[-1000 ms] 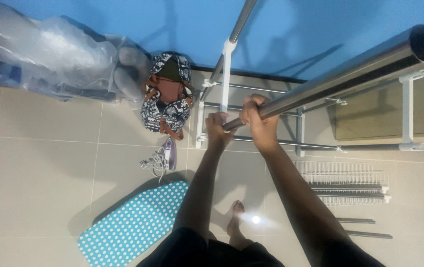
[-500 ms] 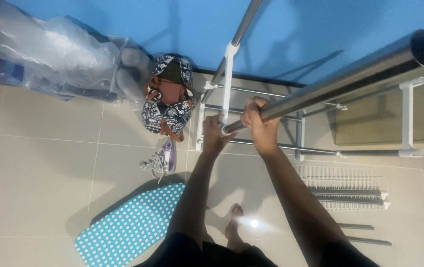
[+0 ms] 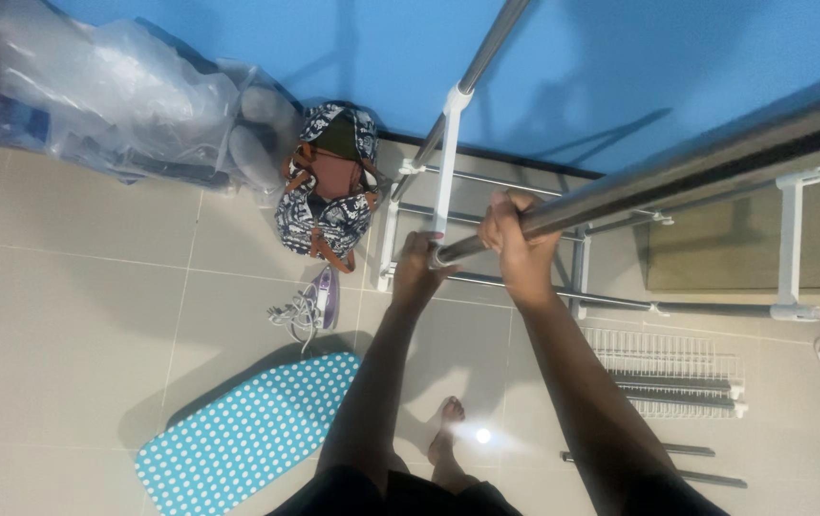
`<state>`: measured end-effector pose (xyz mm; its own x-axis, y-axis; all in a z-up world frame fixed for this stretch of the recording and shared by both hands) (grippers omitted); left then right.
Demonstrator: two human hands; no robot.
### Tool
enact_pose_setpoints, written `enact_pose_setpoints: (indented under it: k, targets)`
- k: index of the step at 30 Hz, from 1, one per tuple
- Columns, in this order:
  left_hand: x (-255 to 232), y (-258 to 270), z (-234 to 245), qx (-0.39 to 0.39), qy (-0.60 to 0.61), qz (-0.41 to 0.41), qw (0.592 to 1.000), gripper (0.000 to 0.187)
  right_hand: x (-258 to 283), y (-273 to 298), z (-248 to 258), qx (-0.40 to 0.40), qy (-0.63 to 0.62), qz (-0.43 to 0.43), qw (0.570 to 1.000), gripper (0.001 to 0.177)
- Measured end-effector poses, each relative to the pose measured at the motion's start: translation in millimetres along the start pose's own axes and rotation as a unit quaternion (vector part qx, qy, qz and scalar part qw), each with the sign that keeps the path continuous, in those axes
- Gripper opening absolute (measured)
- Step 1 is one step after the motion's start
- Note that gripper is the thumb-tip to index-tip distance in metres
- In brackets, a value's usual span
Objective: The person disassembles a metal clothes drying rack by unscrewing white plastic connectors and removing metal poles one by one. The person places the removed poles on the floor and then moves the remaining frame aside.
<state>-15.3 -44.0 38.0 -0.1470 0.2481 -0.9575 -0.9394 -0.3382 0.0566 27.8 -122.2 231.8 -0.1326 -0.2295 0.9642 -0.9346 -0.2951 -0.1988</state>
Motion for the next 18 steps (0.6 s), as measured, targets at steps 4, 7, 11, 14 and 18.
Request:
enact_pose_setpoints:
  k: [4, 7, 11, 14, 18]
  targets:
    - [-12.5, -6.4, -8.8, -0.062, -0.094, -0.072, 0.991, 0.052, 6.0, -1.4, 0.6, 0.004, 0.017, 0.025, 1.0, 0.029]
    - [-6.8, -1.4, -9.3, -0.045, -0.003, -0.158, 0.986, 0.052, 8.4, -2.7, 1.0, -0.004, 0.024, 0.019, 1.0, 0.03]
    - [6.5, 5.6, 1.5, 0.024, 0.095, -0.149, 0.984, 0.053, 11.1, -6.3, 0.5, -0.006, 0.038, 0.014, 0.999, 0.031]
    - [9.4, 4.9, 0.5, 0.019, 0.053, -0.062, 0.996, 0.055, 12.2, -2.2, -2.1, 0.004, 0.029, 0.017, 0.999, 0.03]
    - [3.1, -7.8, -13.4, -0.063, -0.089, -0.084, 0.99, 0.058, 15.2, -2.3, -3.5, -0.011, 0.017, 0.013, 1.0, 0.028]
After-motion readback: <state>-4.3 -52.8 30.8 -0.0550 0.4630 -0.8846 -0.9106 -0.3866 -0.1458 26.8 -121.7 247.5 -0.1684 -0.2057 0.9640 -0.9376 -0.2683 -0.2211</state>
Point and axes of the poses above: each hand's wrist, its own y-axis away from the middle knuckle, its own z-axis out of the back of the hand, x = y × z, the point moved 2 cm from there along -y, towards the middle knuckle, and after that the axes turned 2 degrees about -x, right-handed, at the moved point
